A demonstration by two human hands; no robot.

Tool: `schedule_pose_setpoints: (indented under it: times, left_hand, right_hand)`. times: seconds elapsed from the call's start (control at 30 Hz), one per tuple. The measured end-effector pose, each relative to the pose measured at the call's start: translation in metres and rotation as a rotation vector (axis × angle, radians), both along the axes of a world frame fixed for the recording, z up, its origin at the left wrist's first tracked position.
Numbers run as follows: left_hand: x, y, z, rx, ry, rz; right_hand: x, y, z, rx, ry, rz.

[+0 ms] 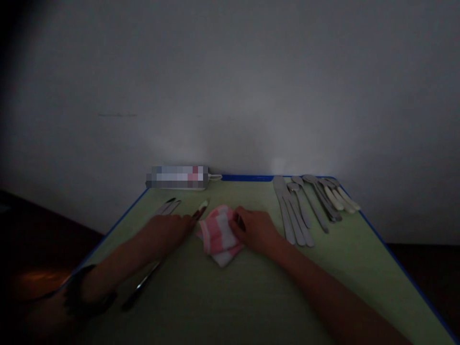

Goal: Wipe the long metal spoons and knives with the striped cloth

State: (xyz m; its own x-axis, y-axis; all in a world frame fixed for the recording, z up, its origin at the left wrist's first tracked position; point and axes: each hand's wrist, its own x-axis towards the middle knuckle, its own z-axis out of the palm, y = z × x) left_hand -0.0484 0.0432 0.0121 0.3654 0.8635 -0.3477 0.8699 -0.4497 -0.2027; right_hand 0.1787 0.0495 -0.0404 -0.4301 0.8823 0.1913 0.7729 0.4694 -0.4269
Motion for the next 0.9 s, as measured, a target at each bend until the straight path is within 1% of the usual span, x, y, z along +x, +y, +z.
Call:
schedule_pose_setpoints:
  times: [0.17, 0.27, 0.4, 0.5, 0.63, 0.77, 0.9]
  left_hand:
    - [-0.006, -0.003, 0.003, -0.079, 0.022, -0.065]
    - [-0.007, -0.001, 0.000, -0.064, 0.000, -0.090]
    - [-0.005, 0.008, -0.006, -0.036, -0.014, -0.084]
    - [-0.005, 0.010, -0.009, -0.025, -0.021, -0.085]
    - [-0.007, 0.006, -0.004, -0.050, -0.030, -0.098]
    - [-0.007, 0.003, 0.001, -0.076, -0.029, -0.083]
    - [-0.006, 0.006, -0.001, -0.057, -0.022, -0.064]
  right_hand:
    - [0.000, 0.000, 0.001, -0.011, -0.003, 0.003]
    - [0.000, 0.000, 0.002, -0.005, -0.010, -0.005]
    - [0.000, 0.000, 0.002, 0.009, -0.020, -0.002]
    - [0.000, 0.000, 0.001, -0.006, -0.032, -0.003]
    - [0.000, 0.000, 0.001, -0.002, -0.028, -0.006]
    - [0.000, 0.000, 0.001, -0.007, -0.017, -0.003]
    - [0.000, 0.000, 0.002, -0.017, -0.019, 0.001]
